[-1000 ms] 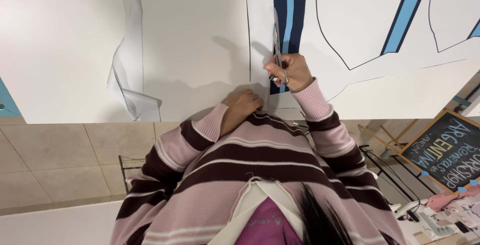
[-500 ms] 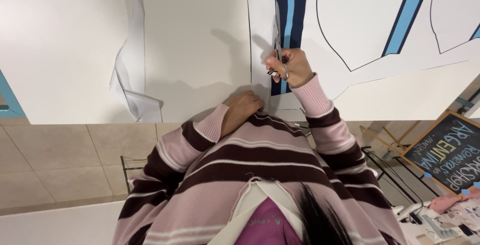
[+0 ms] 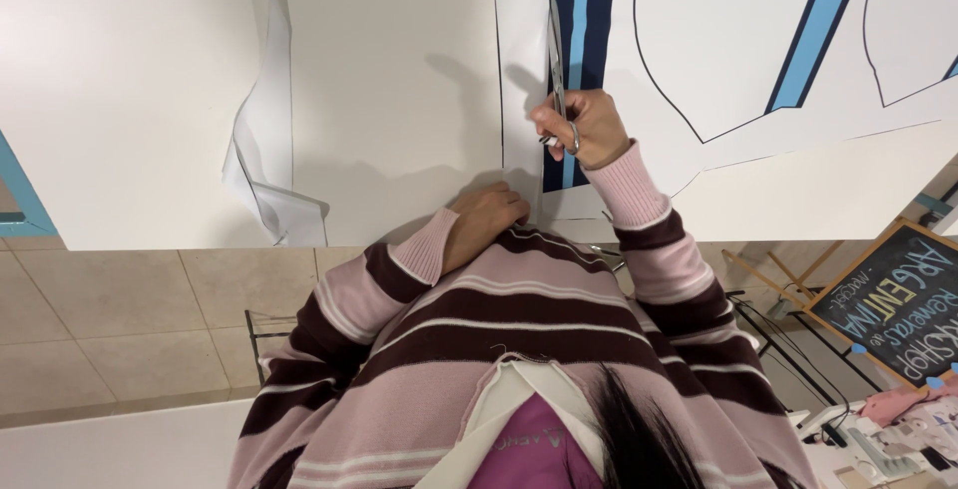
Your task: The person uses shears to cut a large piece of white fabric with blue stripes on a table. They follow drawn outlines to cut out specific shapes, occasionally adjusting the fabric's position to reach different sections.
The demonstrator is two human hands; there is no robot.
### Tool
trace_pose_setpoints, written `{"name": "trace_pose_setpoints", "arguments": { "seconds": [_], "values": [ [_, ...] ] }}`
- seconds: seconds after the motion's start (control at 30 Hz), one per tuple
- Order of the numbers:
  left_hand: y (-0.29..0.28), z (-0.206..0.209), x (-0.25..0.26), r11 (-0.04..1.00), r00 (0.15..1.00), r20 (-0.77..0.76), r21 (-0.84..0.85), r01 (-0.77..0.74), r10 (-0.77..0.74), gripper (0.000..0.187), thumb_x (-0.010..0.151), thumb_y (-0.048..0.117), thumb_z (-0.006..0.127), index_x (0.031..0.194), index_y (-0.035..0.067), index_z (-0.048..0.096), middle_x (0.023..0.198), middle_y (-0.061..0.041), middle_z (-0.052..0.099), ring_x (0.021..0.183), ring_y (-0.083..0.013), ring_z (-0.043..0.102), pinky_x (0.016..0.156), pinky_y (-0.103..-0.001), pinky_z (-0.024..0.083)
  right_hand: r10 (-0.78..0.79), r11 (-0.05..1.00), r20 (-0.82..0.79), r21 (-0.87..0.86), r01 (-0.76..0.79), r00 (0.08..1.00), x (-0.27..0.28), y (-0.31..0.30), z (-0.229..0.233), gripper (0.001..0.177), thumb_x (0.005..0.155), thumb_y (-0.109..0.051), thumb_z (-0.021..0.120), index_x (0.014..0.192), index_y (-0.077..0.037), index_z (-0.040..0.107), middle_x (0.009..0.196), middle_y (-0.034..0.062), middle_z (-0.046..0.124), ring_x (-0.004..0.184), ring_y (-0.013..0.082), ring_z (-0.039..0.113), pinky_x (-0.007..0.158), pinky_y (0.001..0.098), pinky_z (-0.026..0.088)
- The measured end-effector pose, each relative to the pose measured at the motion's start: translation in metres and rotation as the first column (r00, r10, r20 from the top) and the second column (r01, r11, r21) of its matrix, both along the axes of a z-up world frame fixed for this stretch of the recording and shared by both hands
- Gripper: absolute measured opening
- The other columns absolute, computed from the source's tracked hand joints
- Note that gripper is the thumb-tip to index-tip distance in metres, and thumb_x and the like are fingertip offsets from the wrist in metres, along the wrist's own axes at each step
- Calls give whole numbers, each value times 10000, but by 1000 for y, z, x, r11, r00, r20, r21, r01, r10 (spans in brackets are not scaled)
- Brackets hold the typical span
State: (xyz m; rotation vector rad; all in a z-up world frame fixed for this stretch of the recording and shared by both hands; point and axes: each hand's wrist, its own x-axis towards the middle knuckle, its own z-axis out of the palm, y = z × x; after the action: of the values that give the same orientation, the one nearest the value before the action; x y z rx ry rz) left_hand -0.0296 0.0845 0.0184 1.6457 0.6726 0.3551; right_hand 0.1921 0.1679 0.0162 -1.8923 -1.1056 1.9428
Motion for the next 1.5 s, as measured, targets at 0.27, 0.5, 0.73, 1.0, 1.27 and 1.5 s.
{"name": "trace_pose_setpoints", "arguments": {
  "seconds": [0.27, 0.5, 0.73, 1.0, 1.27, 1.5],
  "values": [
    [4, 4, -2, 999, 1000, 3, -36, 4, -4, 87, 851, 79, 593, 906, 43, 650, 945, -98, 679, 966, -299, 612, 832, -377, 520, 16, 1000, -25, 0, -16, 1000, -1, 15, -2, 378, 948, -362, 751, 805, -17, 692, 711, 44, 663, 512, 89, 594, 440, 233, 515],
    [1, -1, -1, 1000, 1000, 6, -26, 6, -6, 96, 846, 76, 594, 910, 41, 656, 951, -97, 683, 965, -295, 616, 844, -372, 523, 11, 1000, 14, 26, -11, 1000, -4, 14, 4, 386, 932, -337, 787, 766, -6, 675, 650, 44, 614, 458, 92, 541, 391, 229, 458],
    [3, 2, -2, 1000, 1000, 13, -19, -7, 7, 90, 842, 75, 602, 905, 38, 653, 950, -99, 686, 968, -298, 619, 844, -371, 526, 31, 999, 2, 16, -31, 1000, -3, 25, 2, 422, 929, -388, 770, 764, -10, 680, 672, 43, 639, 474, 92, 578, 411, 228, 493],
    [-4, -5, 1, 1000, 999, 29, 3, -19, 18, 82, 839, 58, 596, 898, 39, 649, 948, -102, 683, 962, -299, 619, 845, -368, 528, 34, 999, 3, 38, -34, 999, -6, 36, 4, 428, 933, -407, 767, 782, -13, 692, 685, 41, 639, 487, 87, 575, 419, 230, 492],
    [-2, -4, 1, 1000, 1000, 7, -5, -16, 16, 74, 842, 58, 596, 890, 41, 650, 938, -100, 683, 959, -297, 622, 842, -369, 528, 44, 998, 27, 45, -46, 999, -4, 38, 2, 409, 937, -368, 776, 766, -9, 683, 651, 44, 623, 458, 92, 546, 392, 231, 465],
    [0, -3, 0, 1000, 999, 30, 1, -14, 14, 79, 837, 70, 608, 898, 40, 649, 939, -109, 685, 959, -309, 624, 849, -375, 528, 74, 996, -14, 57, -73, 997, -5, 55, -2, 405, 961, -384, 741, 780, -24, 695, 710, 51, 657, 502, 97, 600, 441, 235, 528]
  ]
}}
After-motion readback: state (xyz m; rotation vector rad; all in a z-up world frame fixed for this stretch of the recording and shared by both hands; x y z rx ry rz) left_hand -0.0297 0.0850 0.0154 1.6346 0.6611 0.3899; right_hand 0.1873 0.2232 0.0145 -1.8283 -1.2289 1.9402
